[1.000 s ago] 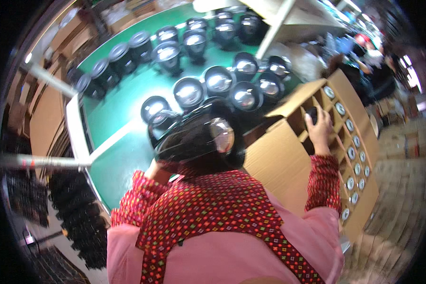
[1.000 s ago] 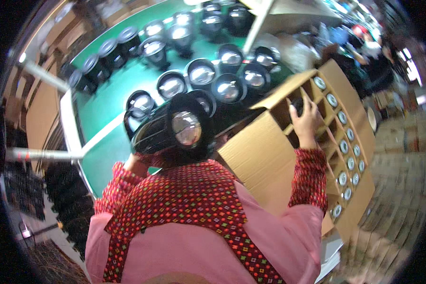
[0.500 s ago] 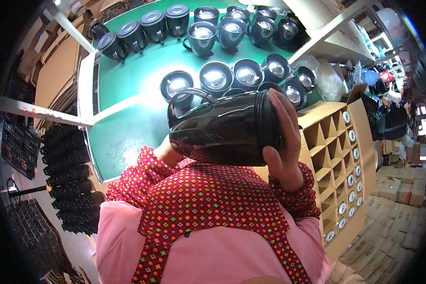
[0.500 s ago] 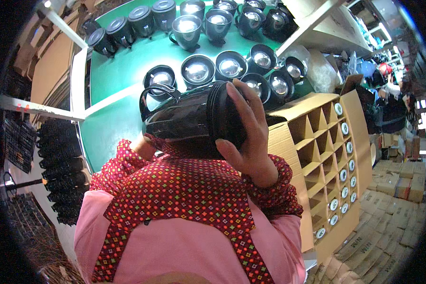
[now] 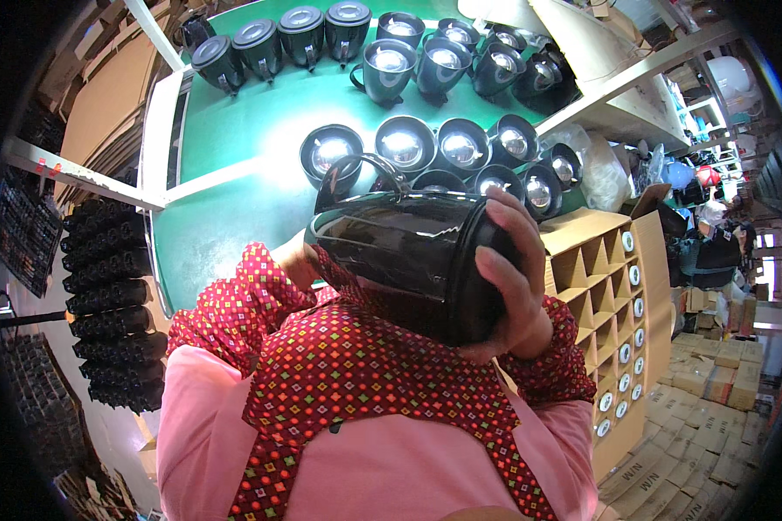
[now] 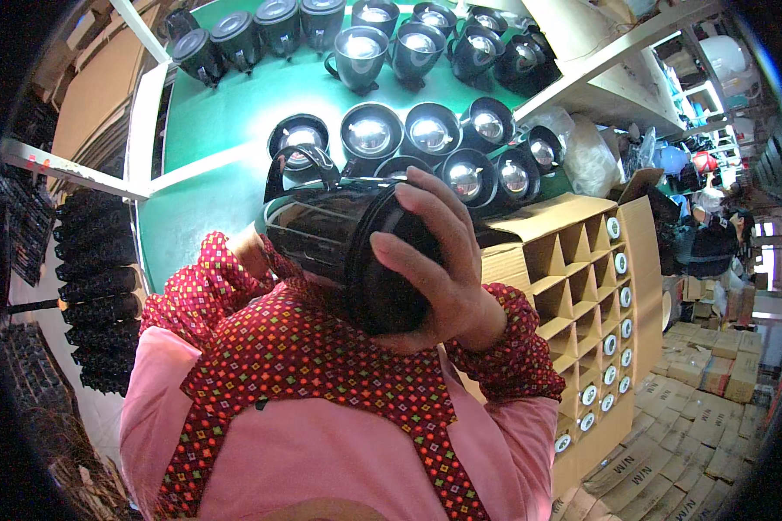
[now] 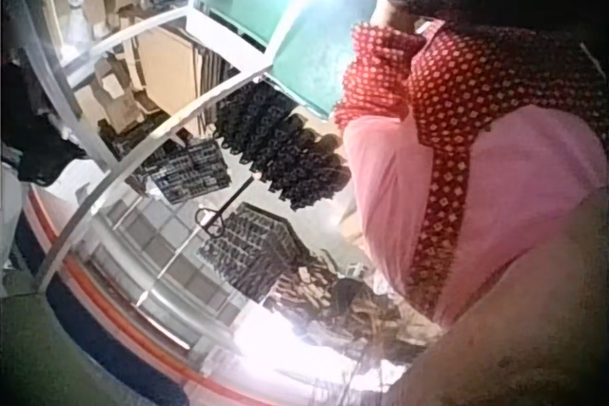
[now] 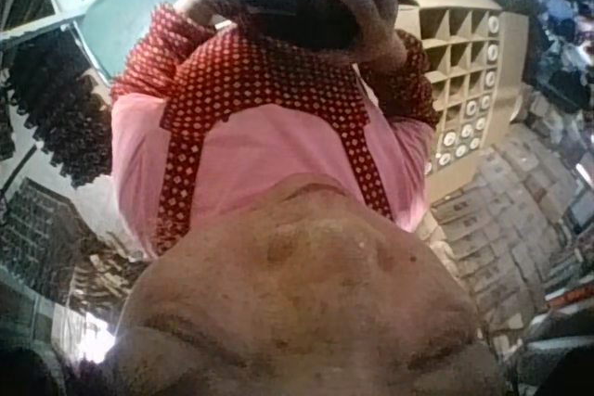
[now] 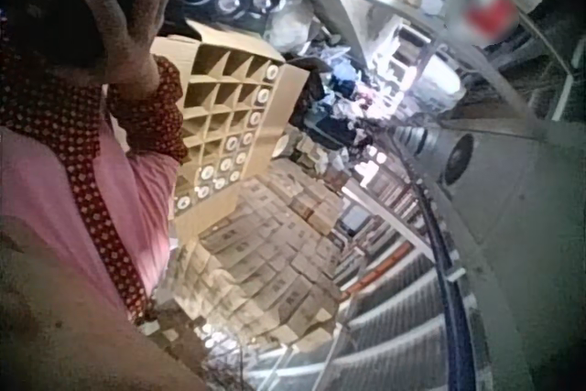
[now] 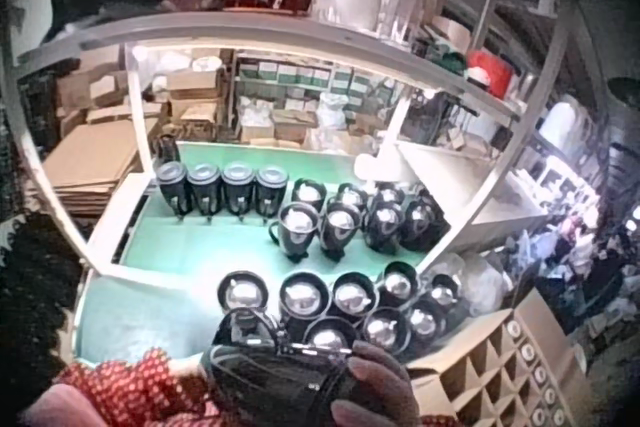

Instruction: The person repeatedly picks up black pots from a green table, places white circular inserts into them, and then places the assembled units into a cardboard box. The person handles the items one at a time throughout the clip.

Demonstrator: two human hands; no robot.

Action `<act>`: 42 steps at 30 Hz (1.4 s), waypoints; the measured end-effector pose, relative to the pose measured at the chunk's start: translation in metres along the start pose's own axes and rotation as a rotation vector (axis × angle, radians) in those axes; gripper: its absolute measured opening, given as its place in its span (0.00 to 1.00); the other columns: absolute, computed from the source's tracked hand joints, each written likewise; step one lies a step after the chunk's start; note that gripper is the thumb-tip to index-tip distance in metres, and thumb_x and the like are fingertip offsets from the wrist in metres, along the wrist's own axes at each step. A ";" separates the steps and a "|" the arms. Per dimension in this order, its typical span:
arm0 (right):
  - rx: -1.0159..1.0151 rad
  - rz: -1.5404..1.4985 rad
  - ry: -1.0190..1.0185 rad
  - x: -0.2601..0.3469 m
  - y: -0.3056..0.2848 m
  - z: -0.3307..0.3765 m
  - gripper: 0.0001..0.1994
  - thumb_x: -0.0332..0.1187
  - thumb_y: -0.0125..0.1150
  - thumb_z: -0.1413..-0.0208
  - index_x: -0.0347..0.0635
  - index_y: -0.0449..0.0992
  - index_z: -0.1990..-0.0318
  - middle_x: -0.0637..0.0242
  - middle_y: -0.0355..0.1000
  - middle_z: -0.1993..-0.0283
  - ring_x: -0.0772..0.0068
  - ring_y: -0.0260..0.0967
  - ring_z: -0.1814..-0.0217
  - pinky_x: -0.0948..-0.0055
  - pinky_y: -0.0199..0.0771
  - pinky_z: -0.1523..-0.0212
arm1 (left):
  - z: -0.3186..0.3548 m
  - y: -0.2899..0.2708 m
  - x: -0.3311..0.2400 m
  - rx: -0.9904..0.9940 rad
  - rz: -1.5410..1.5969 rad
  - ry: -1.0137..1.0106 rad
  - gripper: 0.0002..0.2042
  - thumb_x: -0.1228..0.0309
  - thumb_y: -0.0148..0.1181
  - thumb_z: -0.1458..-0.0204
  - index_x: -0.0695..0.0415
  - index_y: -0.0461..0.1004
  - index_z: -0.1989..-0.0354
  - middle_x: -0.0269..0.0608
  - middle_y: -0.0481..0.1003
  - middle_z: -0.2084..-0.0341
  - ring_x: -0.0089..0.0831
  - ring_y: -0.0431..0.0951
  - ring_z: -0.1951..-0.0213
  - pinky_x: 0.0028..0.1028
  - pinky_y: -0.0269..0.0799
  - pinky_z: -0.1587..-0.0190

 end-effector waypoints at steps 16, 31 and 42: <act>-0.454 -0.613 0.770 -0.060 0.001 0.049 0.37 0.53 0.51 0.27 0.36 0.55 0.21 0.57 0.67 0.33 0.71 0.67 0.37 0.67 0.65 0.35 | 0.030 0.070 -0.100 -0.026 -1.000 0.649 0.26 0.67 0.69 0.42 0.73 0.74 0.40 0.52 0.80 0.46 0.34 0.81 0.46 0.35 0.76 0.38; 0.022 -0.027 0.665 -0.074 0.010 0.072 0.39 0.58 0.49 0.27 0.33 0.55 0.25 0.53 0.69 0.32 0.64 0.72 0.34 0.63 0.66 0.29 | 0.060 0.167 -0.105 0.334 -2.015 1.082 0.16 0.73 0.63 0.42 0.65 0.81 0.46 0.51 0.83 0.50 0.41 0.85 0.48 0.35 0.80 0.42; -0.209 -0.206 0.083 -0.025 0.007 0.038 0.54 0.76 0.59 0.47 0.53 0.54 0.20 0.32 0.39 0.18 0.33 0.47 0.18 0.42 0.51 0.22 | 0.025 -0.004 -0.058 -0.080 -0.377 0.243 0.22 0.72 0.67 0.38 0.62 0.73 0.37 0.45 0.78 0.42 0.33 0.79 0.44 0.35 0.78 0.41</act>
Point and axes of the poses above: each hand's wrist, its own z-axis away from the middle knuckle, its own y-axis out of the palm, x = y × z, the point moved 8 cm from there along -z, towards the middle knuckle
